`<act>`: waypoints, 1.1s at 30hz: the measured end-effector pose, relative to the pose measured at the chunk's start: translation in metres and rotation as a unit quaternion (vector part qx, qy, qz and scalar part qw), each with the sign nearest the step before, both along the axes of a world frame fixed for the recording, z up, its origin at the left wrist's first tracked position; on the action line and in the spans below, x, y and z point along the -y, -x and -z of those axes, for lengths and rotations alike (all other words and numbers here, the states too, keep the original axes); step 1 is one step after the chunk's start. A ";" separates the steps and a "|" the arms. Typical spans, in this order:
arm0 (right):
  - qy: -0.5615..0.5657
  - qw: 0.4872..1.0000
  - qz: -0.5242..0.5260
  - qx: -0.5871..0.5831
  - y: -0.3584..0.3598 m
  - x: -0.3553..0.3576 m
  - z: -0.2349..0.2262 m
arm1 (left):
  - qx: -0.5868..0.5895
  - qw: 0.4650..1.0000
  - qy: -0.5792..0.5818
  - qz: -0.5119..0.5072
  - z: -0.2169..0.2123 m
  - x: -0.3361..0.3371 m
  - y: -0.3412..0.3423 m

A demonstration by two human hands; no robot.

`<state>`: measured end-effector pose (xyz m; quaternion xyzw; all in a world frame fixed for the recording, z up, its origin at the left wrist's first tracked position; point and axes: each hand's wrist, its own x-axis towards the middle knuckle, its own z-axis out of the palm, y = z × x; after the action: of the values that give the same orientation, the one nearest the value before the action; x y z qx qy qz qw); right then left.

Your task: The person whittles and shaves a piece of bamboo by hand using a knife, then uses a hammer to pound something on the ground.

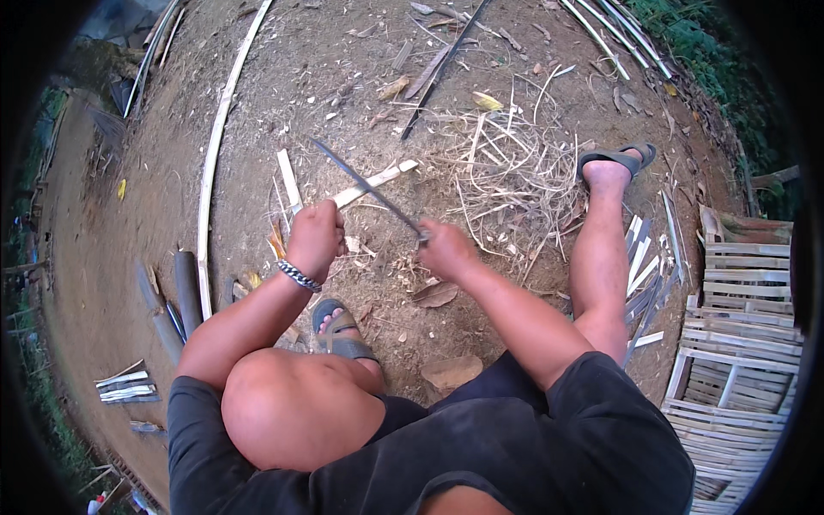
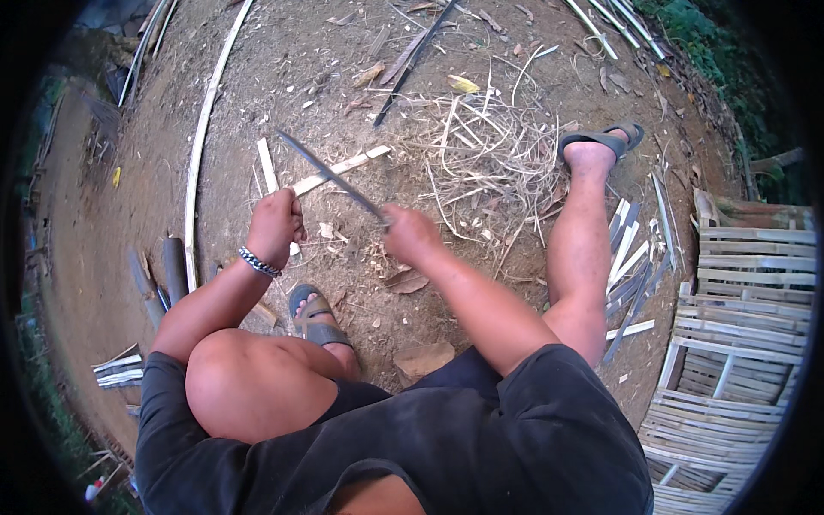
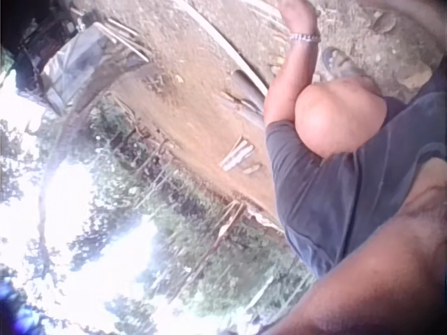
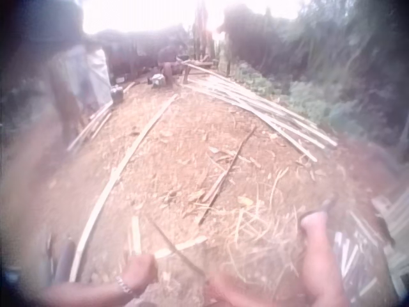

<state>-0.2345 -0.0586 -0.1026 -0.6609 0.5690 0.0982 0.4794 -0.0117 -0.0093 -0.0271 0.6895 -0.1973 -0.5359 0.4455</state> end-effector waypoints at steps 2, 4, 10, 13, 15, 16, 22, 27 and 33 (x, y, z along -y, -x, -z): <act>0.036 0.996 0.070 -0.038 0.052 0.014 0.068 | -0.002 1.000 -0.018 0.002 0.002 0.008 0.011; 0.120 0.991 0.015 -0.052 0.049 0.023 0.057 | 0.012 1.000 -0.028 -0.004 0.001 0.006 0.007; 0.071 0.996 -0.056 0.016 0.016 -0.016 -0.010 | 0.007 1.000 -0.007 -0.025 0.004 -0.001 -0.001; 0.065 0.994 -0.010 -0.083 0.076 0.009 0.053 | 0.003 1.000 -0.008 -0.006 0.000 0.012 0.010; 0.093 0.990 0.015 -0.107 0.078 0.013 0.076 | 0.035 0.999 -0.003 -0.012 0.003 0.015 0.005; 0.060 0.993 0.016 -0.096 0.065 0.003 0.067 | 0.048 0.998 -0.016 -0.023 0.007 0.007 0.004; 0.080 0.995 0.030 -0.043 0.055 0.001 0.057 | -0.008 0.999 -0.014 -0.039 0.000 0.011 0.000; 0.092 0.995 0.032 -0.026 0.083 0.020 0.098 | -0.010 0.999 -0.026 -0.031 0.006 0.009 -0.006; 0.023 0.998 -0.005 0.053 0.017 -0.021 -0.016 | 0.067 0.997 -0.002 0.028 0.008 0.000 -0.011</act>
<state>-0.2519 -0.0373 -0.0871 -0.6790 0.5416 0.0527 0.4929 -0.0005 -0.0091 -0.0356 0.7190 -0.2444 -0.5011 0.4150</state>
